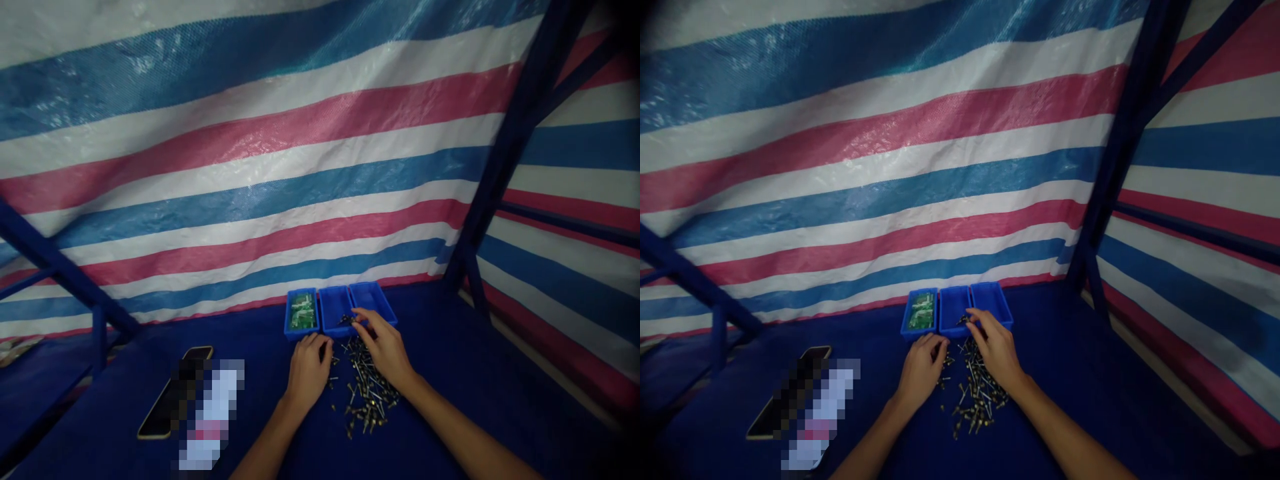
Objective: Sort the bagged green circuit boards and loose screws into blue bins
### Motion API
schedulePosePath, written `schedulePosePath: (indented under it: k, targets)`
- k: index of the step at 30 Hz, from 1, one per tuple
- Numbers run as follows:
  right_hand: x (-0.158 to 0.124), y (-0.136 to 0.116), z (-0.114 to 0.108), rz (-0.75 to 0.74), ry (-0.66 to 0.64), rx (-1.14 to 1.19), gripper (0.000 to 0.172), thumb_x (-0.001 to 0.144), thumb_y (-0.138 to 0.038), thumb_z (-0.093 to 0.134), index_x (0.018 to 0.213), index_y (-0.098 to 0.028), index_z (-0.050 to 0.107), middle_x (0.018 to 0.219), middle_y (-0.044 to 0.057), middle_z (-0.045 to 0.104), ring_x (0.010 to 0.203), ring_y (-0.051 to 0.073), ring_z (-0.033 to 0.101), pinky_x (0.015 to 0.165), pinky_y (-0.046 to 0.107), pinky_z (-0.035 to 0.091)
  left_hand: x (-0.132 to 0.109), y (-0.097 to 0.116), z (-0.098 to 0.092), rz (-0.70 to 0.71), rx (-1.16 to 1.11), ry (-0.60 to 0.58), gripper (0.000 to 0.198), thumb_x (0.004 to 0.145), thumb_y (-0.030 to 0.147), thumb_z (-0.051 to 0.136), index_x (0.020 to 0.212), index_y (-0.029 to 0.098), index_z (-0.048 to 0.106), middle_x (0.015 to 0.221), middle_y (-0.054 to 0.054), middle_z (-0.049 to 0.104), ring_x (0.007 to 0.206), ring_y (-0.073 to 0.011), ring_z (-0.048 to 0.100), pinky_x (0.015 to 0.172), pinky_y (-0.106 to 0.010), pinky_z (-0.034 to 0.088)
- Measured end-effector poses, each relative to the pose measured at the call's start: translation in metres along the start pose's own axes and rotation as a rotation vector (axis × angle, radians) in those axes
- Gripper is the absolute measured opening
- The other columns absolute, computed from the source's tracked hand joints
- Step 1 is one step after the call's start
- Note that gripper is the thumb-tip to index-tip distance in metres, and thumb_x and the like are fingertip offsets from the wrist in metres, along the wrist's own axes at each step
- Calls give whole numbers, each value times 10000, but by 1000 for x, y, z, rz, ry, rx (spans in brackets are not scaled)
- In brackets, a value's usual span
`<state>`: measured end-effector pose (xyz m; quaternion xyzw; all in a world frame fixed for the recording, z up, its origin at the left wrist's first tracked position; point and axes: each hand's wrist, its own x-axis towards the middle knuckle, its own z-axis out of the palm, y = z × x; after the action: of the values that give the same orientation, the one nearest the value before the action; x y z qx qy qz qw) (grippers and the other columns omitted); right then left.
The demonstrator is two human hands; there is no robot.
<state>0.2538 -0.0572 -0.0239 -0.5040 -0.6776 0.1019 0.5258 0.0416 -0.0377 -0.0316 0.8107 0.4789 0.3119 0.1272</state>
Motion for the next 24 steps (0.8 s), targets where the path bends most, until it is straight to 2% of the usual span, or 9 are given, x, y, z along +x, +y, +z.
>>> schedulePosePath:
  k: [3, 7, 10, 15, 24]
  targets:
    - [0, 1, 0, 45, 16, -40, 177, 1078, -332, 526, 1175, -246, 646, 997, 46, 717, 759, 200, 678, 748, 316, 560, 0, 1, -1, -2, 5, 2, 285, 1066, 248, 472, 956, 237, 736, 931, -51, 723, 908, -235, 669, 786, -339, 472]
    - [0, 2, -1, 8, 3, -69, 182, 1087, -285, 482, 1077, -241, 659, 991, 53, 707, 844, 214, 691, 779, 307, 543, -1, 2, -2, -5, 12, -6, 274, 1063, 252, 484, 959, 234, 737, 921, -50, 719, 907, -238, 665, 787, -342, 465]
    - [1, 4, 0, 6, -9, -85, 198, 1085, -268, 478, 1084, -242, 675, 1027, 62, 713, 890, 218, 705, 791, 303, 548, -1, 1, -1, -4, 12, -4, 275, 1065, 256, 482, 965, 231, 737, 924, -49, 718, 916, -237, 665, 792, -343, 463]
    - [1, 8, 1, -33, -17, -109, 212, 1067, -235, 500, 1112, -254, 706, 1082, 63, 733, 1001, 233, 732, 891, 324, 571, -1, 0, 0, 4, 15, 13, 265, 1058, 245, 492, 961, 233, 738, 923, -43, 721, 913, -230, 669, 803, -338, 465]
    - [-3, 8, 1, -56, -120, -163, 261, 1076, -217, 487, 1174, -284, 719, 1196, 55, 715, 906, 207, 760, 879, 335, 608, -1, 1, 0, -19, 40, 22, 258, 1055, 228, 501, 942, 235, 734, 918, -39, 725, 912, -233, 670, 790, -338, 452]
